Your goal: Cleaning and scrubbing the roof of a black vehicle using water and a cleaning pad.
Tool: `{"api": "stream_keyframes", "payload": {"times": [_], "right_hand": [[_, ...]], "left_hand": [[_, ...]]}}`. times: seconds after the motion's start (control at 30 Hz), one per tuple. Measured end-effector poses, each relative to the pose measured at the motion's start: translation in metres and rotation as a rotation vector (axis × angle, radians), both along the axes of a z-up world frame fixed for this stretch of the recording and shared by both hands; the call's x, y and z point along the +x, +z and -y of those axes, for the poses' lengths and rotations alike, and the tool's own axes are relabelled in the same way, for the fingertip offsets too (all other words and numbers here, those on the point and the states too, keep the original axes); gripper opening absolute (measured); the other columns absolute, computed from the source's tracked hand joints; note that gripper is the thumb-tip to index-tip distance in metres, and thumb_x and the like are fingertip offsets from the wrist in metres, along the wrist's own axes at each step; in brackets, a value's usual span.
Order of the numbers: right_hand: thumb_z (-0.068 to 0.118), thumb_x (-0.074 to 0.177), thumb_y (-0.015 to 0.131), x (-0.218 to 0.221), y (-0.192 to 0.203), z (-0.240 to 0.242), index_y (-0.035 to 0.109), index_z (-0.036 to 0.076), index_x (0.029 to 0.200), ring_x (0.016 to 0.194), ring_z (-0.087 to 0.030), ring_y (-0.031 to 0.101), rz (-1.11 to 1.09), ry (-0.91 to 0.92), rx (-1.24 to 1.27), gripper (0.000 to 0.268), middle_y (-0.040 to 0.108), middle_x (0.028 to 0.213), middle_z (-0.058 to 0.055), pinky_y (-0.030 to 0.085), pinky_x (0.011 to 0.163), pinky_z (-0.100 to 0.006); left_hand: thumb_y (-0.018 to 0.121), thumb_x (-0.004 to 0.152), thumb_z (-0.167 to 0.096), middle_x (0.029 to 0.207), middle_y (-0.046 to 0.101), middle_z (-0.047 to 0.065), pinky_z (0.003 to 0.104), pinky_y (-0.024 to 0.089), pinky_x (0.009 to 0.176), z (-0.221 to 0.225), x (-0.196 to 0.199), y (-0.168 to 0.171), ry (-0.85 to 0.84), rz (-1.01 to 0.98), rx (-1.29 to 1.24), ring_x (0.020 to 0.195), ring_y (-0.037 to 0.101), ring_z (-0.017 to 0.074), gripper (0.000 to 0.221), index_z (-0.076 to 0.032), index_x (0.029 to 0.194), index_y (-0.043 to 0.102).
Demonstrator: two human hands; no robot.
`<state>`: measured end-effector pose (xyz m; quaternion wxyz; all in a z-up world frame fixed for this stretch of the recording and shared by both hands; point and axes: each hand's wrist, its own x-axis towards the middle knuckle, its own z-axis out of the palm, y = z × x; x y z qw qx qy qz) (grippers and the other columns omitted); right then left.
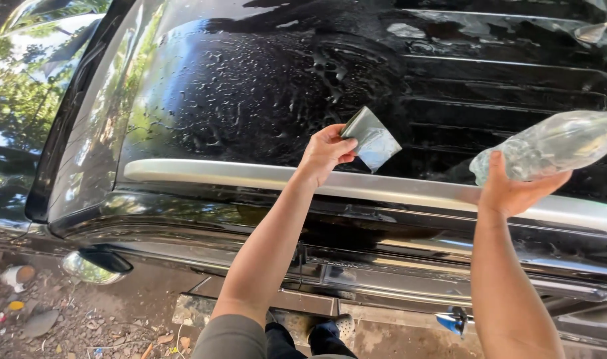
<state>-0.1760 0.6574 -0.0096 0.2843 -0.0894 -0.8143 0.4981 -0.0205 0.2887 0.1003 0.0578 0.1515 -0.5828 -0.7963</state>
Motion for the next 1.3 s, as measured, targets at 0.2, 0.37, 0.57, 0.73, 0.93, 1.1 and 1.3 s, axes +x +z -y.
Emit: {"api": "stream_keyframes", "payload": {"times": [0.2,0.37,0.57,0.73,0.93,1.1,1.3], "right_hand": [[0.024,0.101,0.074,0.055,0.017,0.023,-0.002,0.011,0.164,0.148,-0.027,0.035,-0.177,0.219,-0.391,0.099,0.026,0.157,-0.013,0.030,0.131,-0.045],[0.035,0.103,0.061,0.199,0.070,0.118,0.041,0.008,0.153,0.116,-0.018,0.058,0.143,0.855,-0.783,0.060,0.059,0.131,-0.007,0.055,0.094,-0.037],[0.011,0.101,0.073,0.238,0.058,0.159,0.062,0.004,0.126,0.097,-0.018,0.066,0.425,0.928,-1.105,0.029,0.069,0.115,-0.008,0.057,0.081,-0.036],[0.009,0.098,0.071,0.265,0.078,0.173,0.068,0.003,0.116,0.088,-0.016,0.069,0.505,0.904,-1.073,0.019,0.073,0.104,-0.005,0.057,0.073,-0.034],[0.010,0.098,0.069,0.294,0.044,0.165,0.065,0.002,0.124,0.084,-0.024,0.067,0.606,0.867,-1.138,0.028,0.072,0.101,-0.011,0.055,0.067,-0.037],[0.005,0.084,0.057,0.293,0.097,0.191,0.058,0.003,0.128,0.094,-0.028,0.075,0.805,0.612,-1.282,0.044,0.070,0.109,-0.013,0.062,0.075,-0.045],[0.003,0.086,0.055,0.192,0.100,0.211,0.048,0.002,0.145,0.089,-0.024,0.076,0.786,0.647,-0.909,0.059,0.069,0.120,-0.022,0.052,0.062,-0.026]], "left_hand": [[0.072,0.093,-0.011,0.094,0.071,0.006,0.033,0.060,0.072,0.023,0.045,-0.016,0.093,-0.059,0.277,0.076,0.067,0.0139,0.034,0.000,0.125,0.067],[0.074,0.093,-0.012,0.092,0.072,0.002,0.030,0.060,0.073,0.005,0.085,-0.006,0.054,-0.003,0.261,0.077,0.067,0.0108,0.029,-0.004,0.120,0.070],[0.074,0.092,-0.010,0.097,0.075,0.003,0.026,0.057,0.075,-0.032,0.116,0.007,-0.064,-0.104,0.292,0.084,0.069,0.0096,0.028,-0.005,0.120,0.071],[0.078,0.084,-0.004,0.096,0.074,0.000,0.025,0.055,0.072,-0.038,0.133,-0.016,-0.035,-0.085,0.246,0.082,0.068,0.0085,0.033,-0.006,0.115,0.068],[0.076,0.091,-0.017,0.084,0.074,0.003,0.026,0.054,0.063,-0.001,0.146,-0.049,-0.144,0.125,0.083,0.070,0.065,0.0113,0.018,-0.002,0.101,0.074],[0.071,0.094,-0.027,0.089,0.075,0.004,0.031,0.057,0.066,0.107,0.158,-0.040,0.055,0.046,-0.834,0.076,0.070,0.0166,0.019,-0.010,0.099,0.076],[0.070,0.091,-0.043,0.120,0.072,0.010,0.045,0.048,0.104,0.244,0.151,-0.066,0.318,0.210,-1.307,0.119,0.061,0.0324,0.037,-0.012,0.110,0.076]]}}
